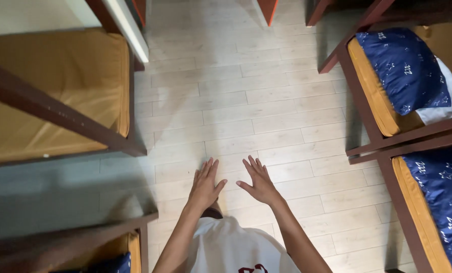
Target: Placing pillows from a storage cabinet onto bunk beds.
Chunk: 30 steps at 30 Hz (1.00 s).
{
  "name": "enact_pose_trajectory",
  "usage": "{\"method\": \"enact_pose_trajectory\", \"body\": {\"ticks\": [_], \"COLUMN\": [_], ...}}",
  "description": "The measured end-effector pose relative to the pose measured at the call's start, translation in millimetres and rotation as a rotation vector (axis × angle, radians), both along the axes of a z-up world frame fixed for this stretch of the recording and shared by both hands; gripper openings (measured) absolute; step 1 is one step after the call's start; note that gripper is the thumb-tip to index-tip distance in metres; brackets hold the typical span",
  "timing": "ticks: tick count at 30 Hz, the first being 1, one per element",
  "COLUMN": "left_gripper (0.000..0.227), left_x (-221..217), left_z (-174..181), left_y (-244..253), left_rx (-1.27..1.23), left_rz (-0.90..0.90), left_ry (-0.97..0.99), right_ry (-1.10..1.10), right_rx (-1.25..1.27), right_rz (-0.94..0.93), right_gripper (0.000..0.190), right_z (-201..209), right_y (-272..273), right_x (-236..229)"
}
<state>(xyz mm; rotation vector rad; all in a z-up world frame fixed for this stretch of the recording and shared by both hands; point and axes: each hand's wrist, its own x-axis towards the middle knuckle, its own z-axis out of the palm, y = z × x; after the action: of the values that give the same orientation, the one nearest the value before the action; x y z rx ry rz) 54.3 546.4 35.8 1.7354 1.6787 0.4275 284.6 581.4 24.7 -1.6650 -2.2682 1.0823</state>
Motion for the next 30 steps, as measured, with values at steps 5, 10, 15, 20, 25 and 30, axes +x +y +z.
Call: {"method": "enact_pose_trajectory", "body": {"ticks": [5, 10, 15, 20, 25, 30], "left_gripper": [0.076, 0.077, 0.076, 0.075, 0.075, 0.073], "left_x": [-36.7, -78.0, -104.9, -115.4, -113.1, -102.1], "left_z": [-7.1, -7.1, 5.9, 4.2, -2.2, -12.1], "left_y": [83.3, 166.8, 236.2, 299.4, 370.5, 464.4], "left_rx": [-0.024, -0.029, -0.014, -0.02, 0.015, 0.061], "left_rz": [-0.048, -0.078, -0.092, -0.095, -0.098, -0.09], "left_ry": [-0.013, -0.019, 0.019, 0.016, -0.005, 0.026], "right_ry": [-0.02, -0.026, -0.049, -0.074, -0.046, -0.04], "right_rx": [0.029, 0.001, 0.058, 0.051, 0.062, 0.049], "right_rz": [-0.029, -0.056, -0.071, -0.074, -0.08, -0.088], "right_gripper": [0.088, 0.088, 0.088, 0.088, 0.088, 0.09], "right_z": [0.1, -5.1, 13.5, 4.1, -11.9, -21.0], "right_y": [82.1, 165.2, 233.9, 292.1, 363.7, 458.1], "right_x": [-30.8, -62.6, -87.7, -99.0, -96.6, -85.4]}}
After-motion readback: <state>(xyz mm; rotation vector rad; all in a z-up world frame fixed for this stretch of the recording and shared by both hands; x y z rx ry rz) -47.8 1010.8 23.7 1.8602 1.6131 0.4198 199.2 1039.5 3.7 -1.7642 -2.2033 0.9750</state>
